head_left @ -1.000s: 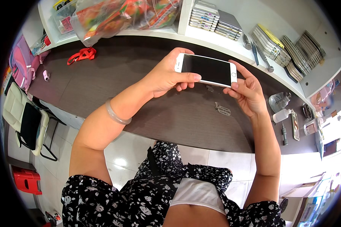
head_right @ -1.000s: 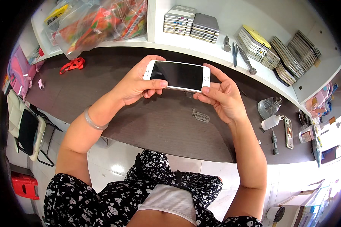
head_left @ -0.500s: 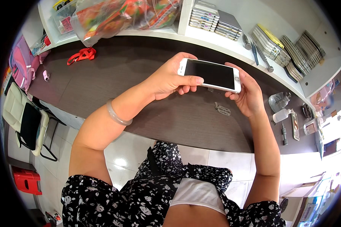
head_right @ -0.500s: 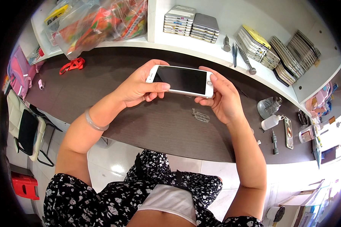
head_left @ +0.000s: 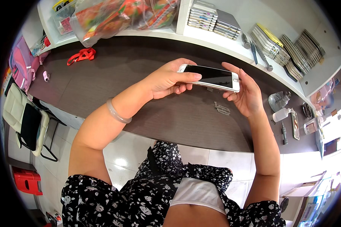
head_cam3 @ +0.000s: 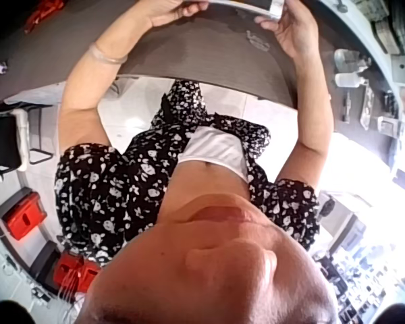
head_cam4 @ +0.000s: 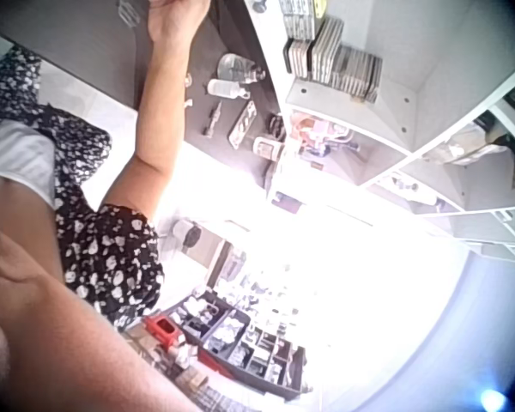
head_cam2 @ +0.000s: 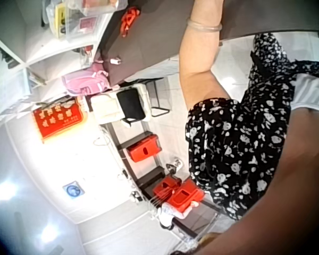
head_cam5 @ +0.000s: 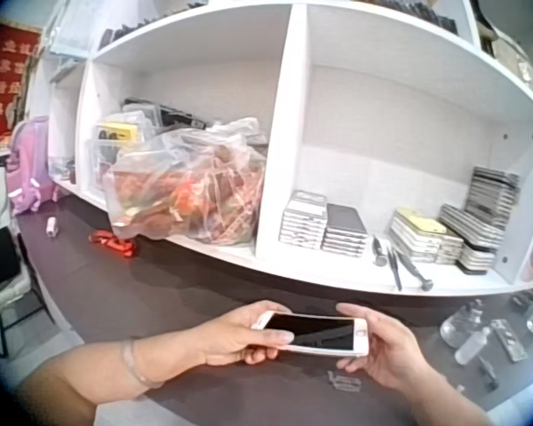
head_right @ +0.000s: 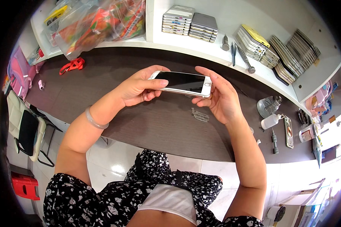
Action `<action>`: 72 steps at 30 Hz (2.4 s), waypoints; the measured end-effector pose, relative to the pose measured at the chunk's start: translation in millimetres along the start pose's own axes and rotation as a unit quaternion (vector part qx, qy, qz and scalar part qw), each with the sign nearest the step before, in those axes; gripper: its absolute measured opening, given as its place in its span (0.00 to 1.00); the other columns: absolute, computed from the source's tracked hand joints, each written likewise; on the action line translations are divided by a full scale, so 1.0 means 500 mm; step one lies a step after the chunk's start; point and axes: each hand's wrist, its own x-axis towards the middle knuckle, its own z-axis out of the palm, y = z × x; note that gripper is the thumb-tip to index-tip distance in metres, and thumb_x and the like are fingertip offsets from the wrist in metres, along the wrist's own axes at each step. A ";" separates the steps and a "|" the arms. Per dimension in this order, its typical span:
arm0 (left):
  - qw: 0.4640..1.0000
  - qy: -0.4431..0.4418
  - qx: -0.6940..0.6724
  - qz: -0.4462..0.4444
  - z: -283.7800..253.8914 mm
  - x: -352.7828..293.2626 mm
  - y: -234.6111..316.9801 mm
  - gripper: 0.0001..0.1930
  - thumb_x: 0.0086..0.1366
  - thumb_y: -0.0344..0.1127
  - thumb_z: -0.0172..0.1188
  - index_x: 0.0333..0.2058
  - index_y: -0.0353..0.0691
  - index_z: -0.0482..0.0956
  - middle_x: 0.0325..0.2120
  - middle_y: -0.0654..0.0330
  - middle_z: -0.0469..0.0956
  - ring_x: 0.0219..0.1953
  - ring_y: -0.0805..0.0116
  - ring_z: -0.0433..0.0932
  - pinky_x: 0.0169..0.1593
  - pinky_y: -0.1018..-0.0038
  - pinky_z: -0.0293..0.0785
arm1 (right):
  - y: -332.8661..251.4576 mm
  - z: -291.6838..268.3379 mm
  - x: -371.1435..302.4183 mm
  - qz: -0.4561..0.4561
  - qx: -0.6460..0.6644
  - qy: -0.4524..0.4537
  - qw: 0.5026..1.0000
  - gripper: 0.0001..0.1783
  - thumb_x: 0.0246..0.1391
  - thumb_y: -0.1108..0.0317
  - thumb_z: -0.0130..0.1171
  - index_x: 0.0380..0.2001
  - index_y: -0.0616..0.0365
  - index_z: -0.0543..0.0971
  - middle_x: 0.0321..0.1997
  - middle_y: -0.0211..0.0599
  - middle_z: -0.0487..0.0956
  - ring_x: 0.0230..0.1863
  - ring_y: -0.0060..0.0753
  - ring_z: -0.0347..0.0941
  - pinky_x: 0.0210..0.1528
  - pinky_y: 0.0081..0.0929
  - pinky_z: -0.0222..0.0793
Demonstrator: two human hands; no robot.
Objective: The person disassembles a black smartphone, removing the screen assembly to expose the internal components. They then pick up a white smartphone and repeatedly press the screen and buttons, appearing to test its functionality.
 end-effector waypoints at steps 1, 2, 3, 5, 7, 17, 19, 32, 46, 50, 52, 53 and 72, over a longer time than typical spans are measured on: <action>1.000 0.006 0.004 0.000 0.001 0.001 -0.002 0.28 0.61 0.36 0.66 0.56 0.39 0.64 0.21 0.66 0.72 0.17 0.83 0.69 0.18 0.88 0.60 | 0.001 -0.001 0.001 0.001 -0.008 -0.003 1.000 0.28 0.68 0.58 0.39 0.62 0.69 0.62 0.39 0.52 0.81 0.30 0.40 0.83 0.29 0.23 0.83; 1.000 0.011 0.007 -0.001 0.002 0.003 -0.003 0.27 0.61 0.36 0.66 0.56 0.39 0.64 0.21 0.67 0.71 0.17 0.83 0.68 0.18 0.87 0.60 | 0.002 -0.001 0.001 0.003 -0.017 -0.005 1.000 0.28 0.68 0.58 0.39 0.62 0.69 0.62 0.39 0.52 0.81 0.30 0.40 0.82 0.29 0.23 0.82; 1.000 0.016 0.011 -0.001 0.003 0.005 -0.005 0.27 0.61 0.37 0.66 0.55 0.39 0.65 0.21 0.68 0.70 0.18 0.83 0.67 0.18 0.87 0.59 | 0.002 0.001 0.000 0.004 -0.025 0.003 1.000 0.29 0.69 0.57 0.38 0.63 0.68 0.61 0.39 0.53 0.81 0.29 0.38 0.82 0.29 0.22 0.82; 1.000 0.001 0.011 0.013 -0.006 0.008 -0.011 0.29 0.59 0.41 0.69 0.53 0.35 0.66 0.22 0.65 0.72 0.18 0.84 0.69 0.19 0.88 0.62 | 0.001 0.009 -0.001 0.008 -0.040 0.018 0.999 0.30 0.69 0.55 0.36 0.64 0.67 0.60 0.39 0.56 0.81 0.28 0.34 0.82 0.28 0.20 0.81; 1.000 0.001 0.014 0.012 -0.006 0.007 -0.011 0.28 0.59 0.41 0.69 0.53 0.36 0.66 0.22 0.66 0.71 0.18 0.84 0.68 0.19 0.88 0.61 | 0.002 0.008 -0.001 0.004 -0.038 0.018 0.999 0.29 0.69 0.56 0.36 0.64 0.67 0.60 0.39 0.55 0.81 0.28 0.34 0.82 0.28 0.21 0.81; 1.000 0.026 0.018 -0.001 0.004 0.007 -0.007 0.25 0.62 0.39 0.66 0.53 0.40 0.66 0.24 0.70 0.68 0.19 0.84 0.66 0.19 0.86 0.57 | 0.000 0.003 0.000 0.012 -0.018 0.009 1.000 0.26 0.63 0.69 0.39 0.62 0.70 0.61 0.40 0.55 0.81 0.29 0.42 0.82 0.28 0.24 0.83; 0.999 0.027 0.021 -0.001 0.004 0.007 -0.007 0.25 0.62 0.39 0.66 0.53 0.40 0.66 0.25 0.70 0.68 0.20 0.84 0.66 0.19 0.86 0.57 | 0.000 0.004 0.000 0.013 -0.019 0.009 1.000 0.26 0.63 0.70 0.39 0.62 0.70 0.61 0.40 0.55 0.81 0.29 0.42 0.82 0.28 0.24 0.83; 0.999 0.019 0.031 -0.006 -0.001 0.009 -0.009 0.24 0.62 0.40 0.65 0.53 0.41 0.68 0.25 0.71 0.68 0.20 0.85 0.68 0.19 0.87 0.59 | 0.003 0.005 -0.003 -0.003 -0.021 -0.011 1.000 0.27 0.66 0.63 0.47 0.62 0.69 0.62 0.39 0.50 0.81 0.29 0.39 0.82 0.27 0.22 0.82; 0.999 0.017 0.048 0.004 -0.002 0.008 -0.010 0.26 0.61 0.40 0.66 0.54 0.40 0.66 0.25 0.70 0.69 0.19 0.84 0.67 0.18 0.87 0.59 | 0.002 0.011 -0.005 -0.009 -0.038 -0.006 0.999 0.27 0.66 0.62 0.46 0.62 0.67 0.62 0.38 0.50 0.81 0.29 0.39 0.82 0.27 0.22 0.82; 0.998 0.017 0.057 0.011 0.001 0.007 -0.010 0.27 0.61 0.40 0.67 0.54 0.39 0.65 0.26 0.69 0.71 0.19 0.84 0.68 0.18 0.87 0.59 | 0.002 0.013 -0.006 -0.009 -0.045 -0.006 0.999 0.27 0.65 0.63 0.46 0.62 0.67 0.63 0.37 0.48 0.81 0.28 0.38 0.82 0.26 0.22 0.82; 0.998 0.019 0.061 0.013 0.001 0.008 -0.010 0.27 0.61 0.40 0.67 0.54 0.39 0.65 0.27 0.69 0.72 0.19 0.84 0.68 0.18 0.87 0.59 | 0.003 0.014 -0.004 -0.007 -0.050 -0.001 0.999 0.26 0.65 0.63 0.47 0.62 0.66 0.63 0.37 0.47 0.81 0.28 0.37 0.82 0.26 0.22 0.82; 0.998 0.018 0.062 0.014 0.001 0.007 -0.010 0.27 0.61 0.40 0.67 0.54 0.39 0.65 0.27 0.68 0.72 0.19 0.84 0.68 0.18 0.87 0.59 | 0.004 0.015 -0.004 -0.006 -0.052 0.002 0.999 0.26 0.65 0.64 0.47 0.62 0.66 0.63 0.37 0.46 0.81 0.27 0.37 0.82 0.25 0.22 0.81; 0.995 0.027 0.096 0.030 0.011 0.001 -0.011 0.28 0.59 0.41 0.69 0.53 0.41 0.66 0.21 0.68 0.72 0.17 0.83 0.67 0.18 0.86 0.57 | 0.006 0.023 -0.006 -0.006 -0.079 0.003 0.997 0.24 0.63 0.67 0.50 0.60 0.64 0.65 0.37 0.41 0.81 0.27 0.33 0.82 0.25 0.21 0.80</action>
